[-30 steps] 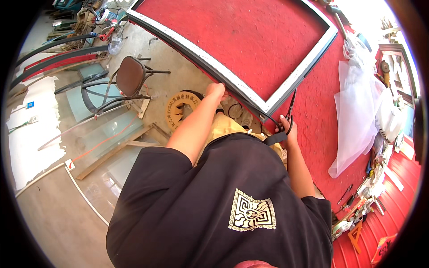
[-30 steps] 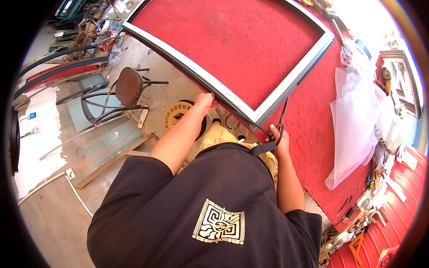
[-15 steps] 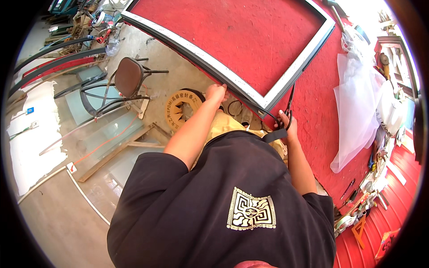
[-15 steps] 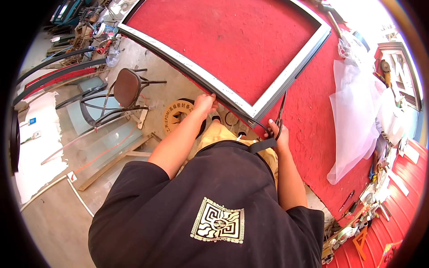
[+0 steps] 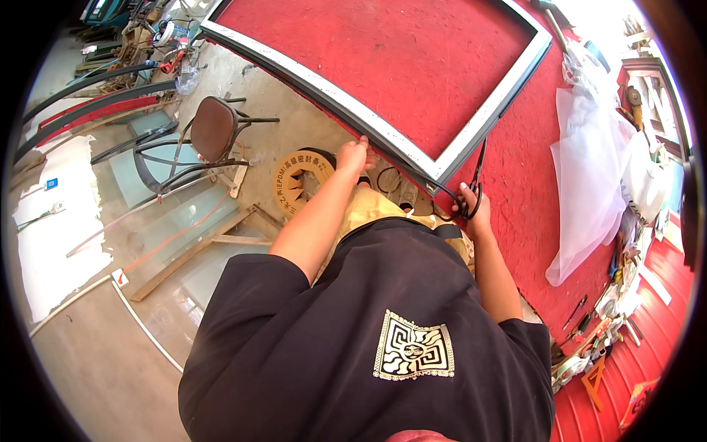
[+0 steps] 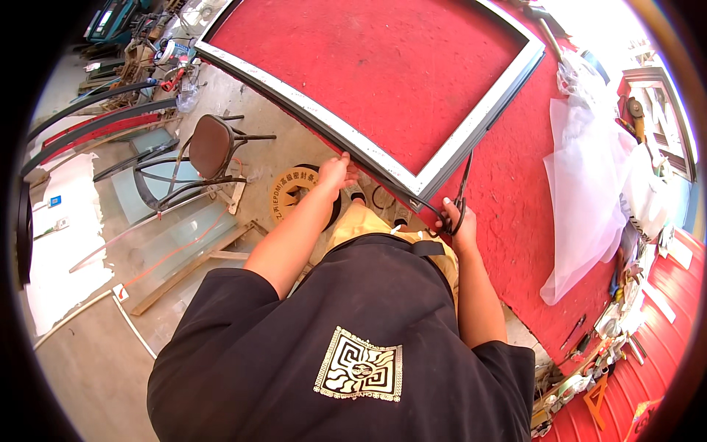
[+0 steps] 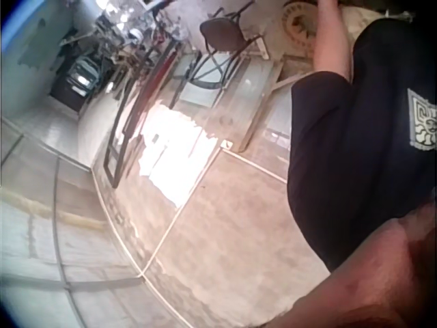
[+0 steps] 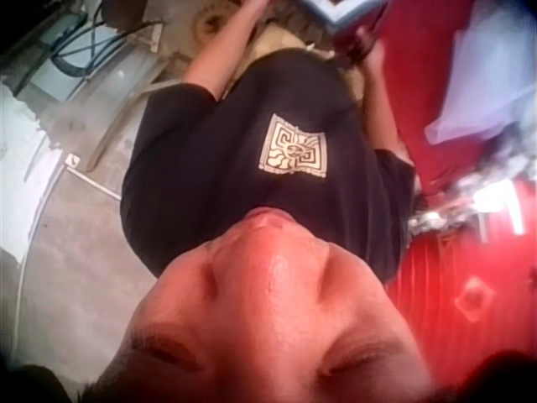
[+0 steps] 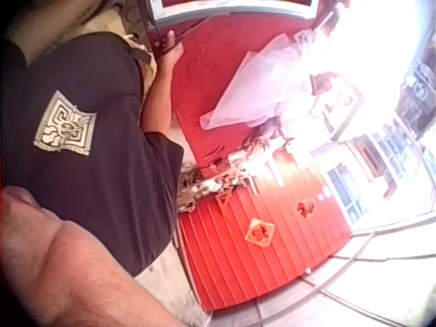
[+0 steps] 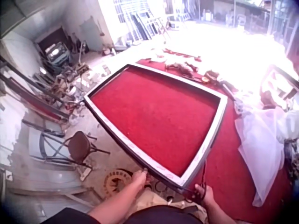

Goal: The person installs a black rubber seal into the groove of a metal frame, pressing it into place by hand and using scissors to trim the seal to length.

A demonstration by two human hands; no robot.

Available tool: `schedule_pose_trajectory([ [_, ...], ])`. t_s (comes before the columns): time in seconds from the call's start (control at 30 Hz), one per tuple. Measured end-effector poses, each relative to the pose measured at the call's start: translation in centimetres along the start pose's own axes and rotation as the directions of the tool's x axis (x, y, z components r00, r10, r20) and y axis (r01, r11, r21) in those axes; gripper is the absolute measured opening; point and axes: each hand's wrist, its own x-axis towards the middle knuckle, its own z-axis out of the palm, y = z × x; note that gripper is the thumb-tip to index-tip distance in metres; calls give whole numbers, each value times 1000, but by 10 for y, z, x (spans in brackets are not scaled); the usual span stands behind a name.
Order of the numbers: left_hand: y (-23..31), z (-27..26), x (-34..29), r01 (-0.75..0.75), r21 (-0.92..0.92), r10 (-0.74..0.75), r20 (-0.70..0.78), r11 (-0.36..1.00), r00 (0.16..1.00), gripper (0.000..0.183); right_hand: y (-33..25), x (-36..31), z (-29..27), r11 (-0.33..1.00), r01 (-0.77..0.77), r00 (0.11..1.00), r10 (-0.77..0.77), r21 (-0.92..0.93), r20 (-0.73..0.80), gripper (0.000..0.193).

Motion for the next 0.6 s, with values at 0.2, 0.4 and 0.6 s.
schedule_pose_trajectory([
  [0.2,15,-7,16,13,97,-8,-56,995,998,43,-10,-4,6,1000,-6,1000,6,-15,-22,34],
  [0.4,16,-5,12,20,15,-20,-25,1000,999,38,-5,0,2,1000,-20,999,20,-2,-27,35],
  [0.6,-2,12,-12,-26,67,24,31,997,999,34,-3,0,1,999,-15,1000,15,33,3,36],
])
